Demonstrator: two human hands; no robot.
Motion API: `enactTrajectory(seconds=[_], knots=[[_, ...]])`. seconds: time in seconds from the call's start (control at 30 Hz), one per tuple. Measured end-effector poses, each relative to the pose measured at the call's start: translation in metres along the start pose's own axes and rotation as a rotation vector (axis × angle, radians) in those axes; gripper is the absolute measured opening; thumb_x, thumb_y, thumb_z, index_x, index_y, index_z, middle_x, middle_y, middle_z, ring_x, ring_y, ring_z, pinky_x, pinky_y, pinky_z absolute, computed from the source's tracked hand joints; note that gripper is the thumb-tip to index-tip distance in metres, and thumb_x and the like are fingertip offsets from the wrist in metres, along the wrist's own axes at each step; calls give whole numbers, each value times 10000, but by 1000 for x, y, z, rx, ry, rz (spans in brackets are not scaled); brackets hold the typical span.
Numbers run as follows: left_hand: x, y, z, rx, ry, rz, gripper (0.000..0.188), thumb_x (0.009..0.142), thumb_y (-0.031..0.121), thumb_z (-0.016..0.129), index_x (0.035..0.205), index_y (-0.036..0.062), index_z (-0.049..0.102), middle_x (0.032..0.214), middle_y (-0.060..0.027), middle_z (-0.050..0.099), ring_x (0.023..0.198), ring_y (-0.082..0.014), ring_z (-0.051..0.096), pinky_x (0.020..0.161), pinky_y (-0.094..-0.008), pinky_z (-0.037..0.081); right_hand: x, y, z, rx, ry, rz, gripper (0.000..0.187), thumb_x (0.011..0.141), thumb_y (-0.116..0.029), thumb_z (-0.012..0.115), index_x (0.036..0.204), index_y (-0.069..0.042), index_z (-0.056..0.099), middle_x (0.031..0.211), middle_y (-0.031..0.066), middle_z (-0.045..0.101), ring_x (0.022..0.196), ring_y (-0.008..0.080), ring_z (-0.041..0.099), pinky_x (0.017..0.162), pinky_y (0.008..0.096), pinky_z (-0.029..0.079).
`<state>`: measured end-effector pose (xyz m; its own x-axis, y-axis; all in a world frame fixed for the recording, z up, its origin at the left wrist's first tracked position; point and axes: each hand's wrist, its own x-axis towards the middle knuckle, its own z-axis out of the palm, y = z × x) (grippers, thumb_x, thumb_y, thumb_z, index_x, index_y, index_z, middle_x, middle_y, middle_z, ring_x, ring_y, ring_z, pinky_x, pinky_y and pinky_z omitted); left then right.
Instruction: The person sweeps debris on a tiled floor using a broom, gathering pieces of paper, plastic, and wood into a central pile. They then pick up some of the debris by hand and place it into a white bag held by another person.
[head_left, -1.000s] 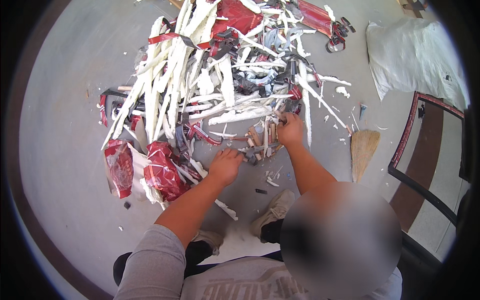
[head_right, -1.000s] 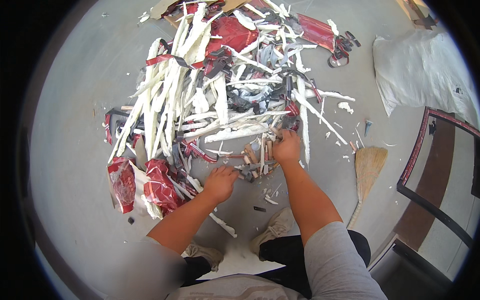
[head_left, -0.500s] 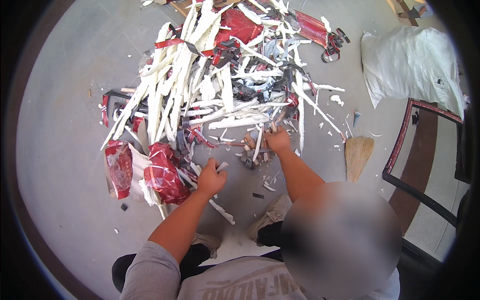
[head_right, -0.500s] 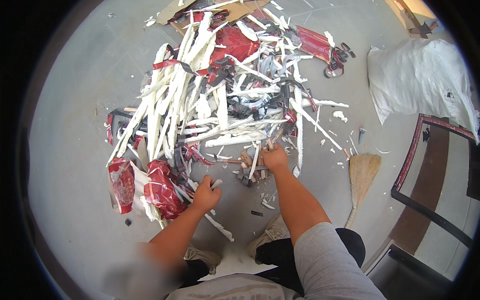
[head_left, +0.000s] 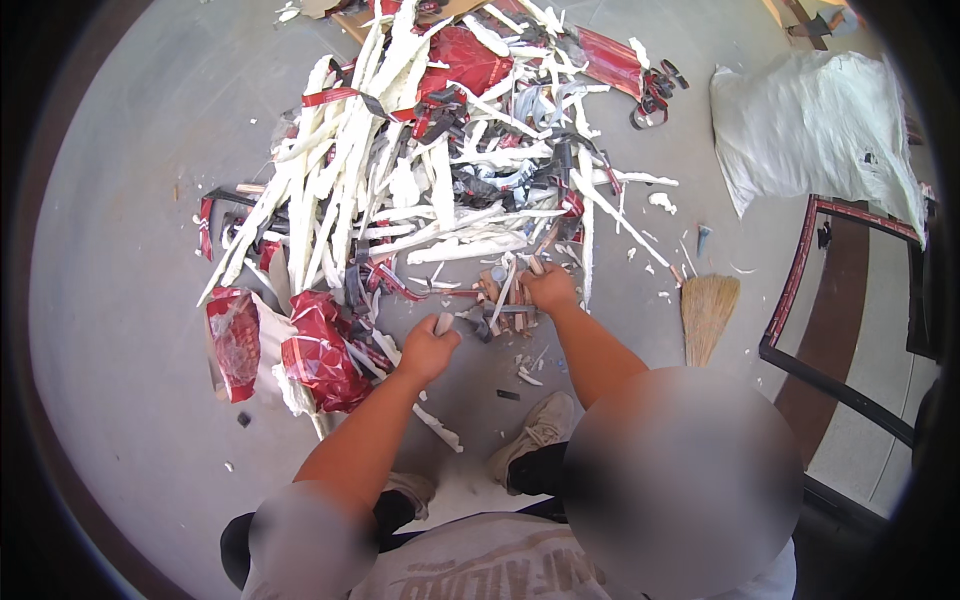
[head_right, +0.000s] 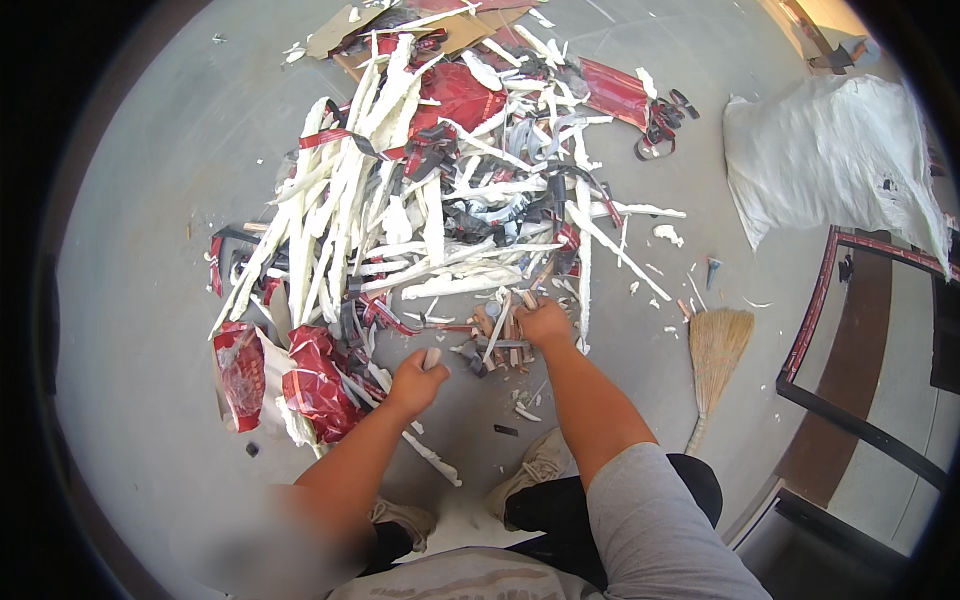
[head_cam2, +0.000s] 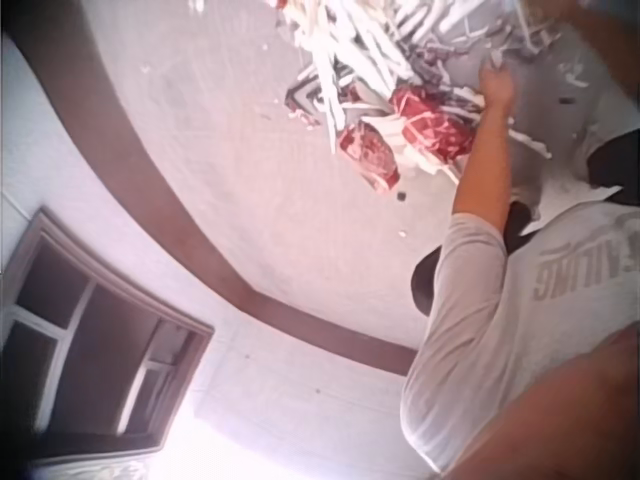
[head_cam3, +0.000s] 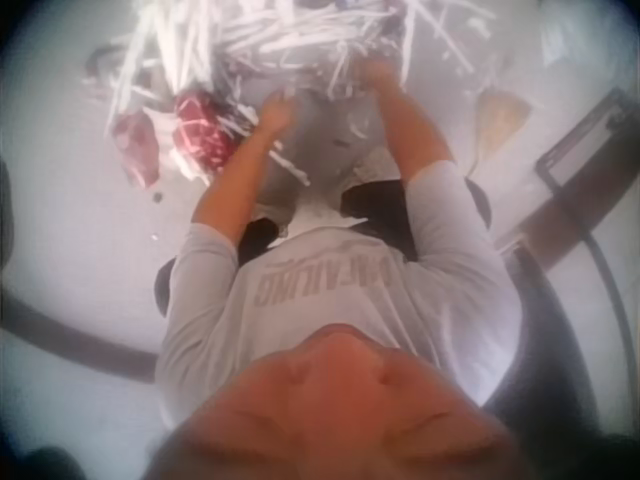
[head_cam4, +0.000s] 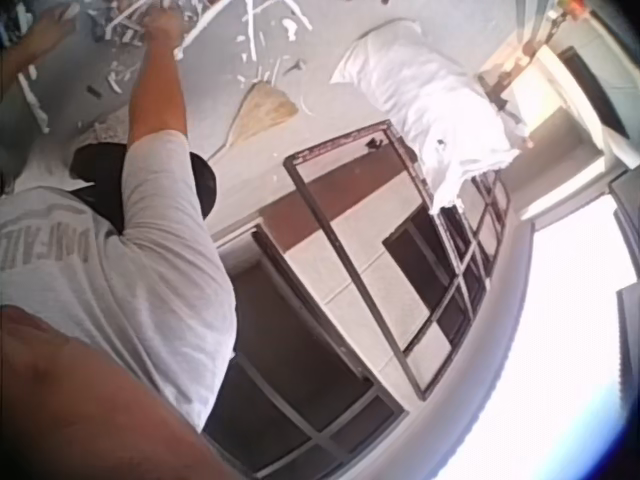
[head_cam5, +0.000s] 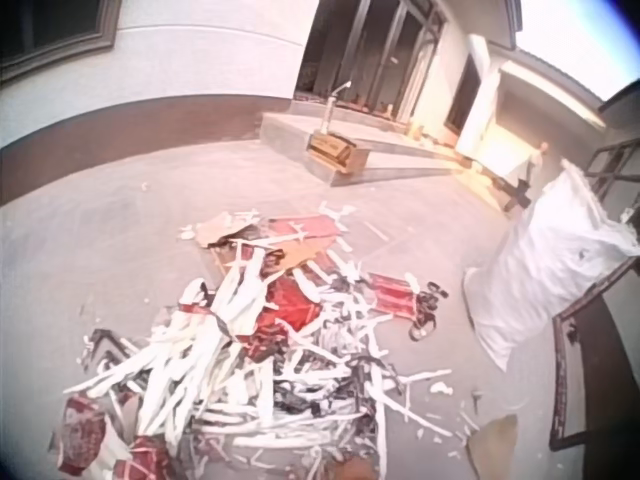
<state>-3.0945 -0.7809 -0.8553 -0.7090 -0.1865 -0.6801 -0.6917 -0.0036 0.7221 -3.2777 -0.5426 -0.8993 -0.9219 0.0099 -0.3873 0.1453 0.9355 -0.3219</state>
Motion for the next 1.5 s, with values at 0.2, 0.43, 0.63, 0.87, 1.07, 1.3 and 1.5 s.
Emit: enactTrajectory(seconds=[0.2,0.43,0.63,0.87,1.07,1.3,1.5], knots=[[10,18,-1,-205,38,80,151,918,158,656,1012,41,643,829,-18,601,633,-117,528,573,-315,444,-32,-79,-35,316,76,-67,307,814,-327,669,912,-42,725,850,219,709,832,415,679,750,456,536],[22,56,-13,-442,-80,11,282,923,151,581,1189,58,599,817,-57,615,633,-146,562,538,-320,461,-76,-137,-10,898,-587,200,267,851,-286,749,829,-22,707,739,6,663,635,120,567,599,336,475],[-13,59,-43,-346,-125,-188,311,899,104,592,1205,76,547,785,-43,579,558,-128,531,452,-297,419,51,-32,-22,269,254,199,339,834,-304,672,1005,-12,689,977,249,719,935,428,695,844,493,533],[-46,28,-47,-309,-63,-229,299,867,137,693,1123,43,570,746,-23,562,549,-117,537,458,-294,423,64,-16,-54,77,89,177,458,790,-338,715,1082,13,673,1074,261,712,1036,428,680,902,459,531],[-36,17,-46,-350,-76,-200,287,886,122,683,1138,56,563,762,-31,585,542,-123,539,456,-295,433,15,-6,-40,333,420,159,343,780,-237,684,994,25,629,881,211,704,803,371,683,749,468,525],[-11,23,-55,-386,-117,-148,173,890,115,674,1006,62,558,751,-37,583,543,-130,542,453,-297,429,-48,8,-6,218,-239,240,503,714,-342,761,1068,5,681,1012,262,715,953,400,699,864,438,537],[-19,25,-55,-396,-126,-185,188,888,115,683,1020,68,557,764,-36,585,549,-131,542,457,-298,428,-87,3,4,189,-114,304,374,763,-319,773,919,12,695,801,144,692,676,270,656,634,374,515]])
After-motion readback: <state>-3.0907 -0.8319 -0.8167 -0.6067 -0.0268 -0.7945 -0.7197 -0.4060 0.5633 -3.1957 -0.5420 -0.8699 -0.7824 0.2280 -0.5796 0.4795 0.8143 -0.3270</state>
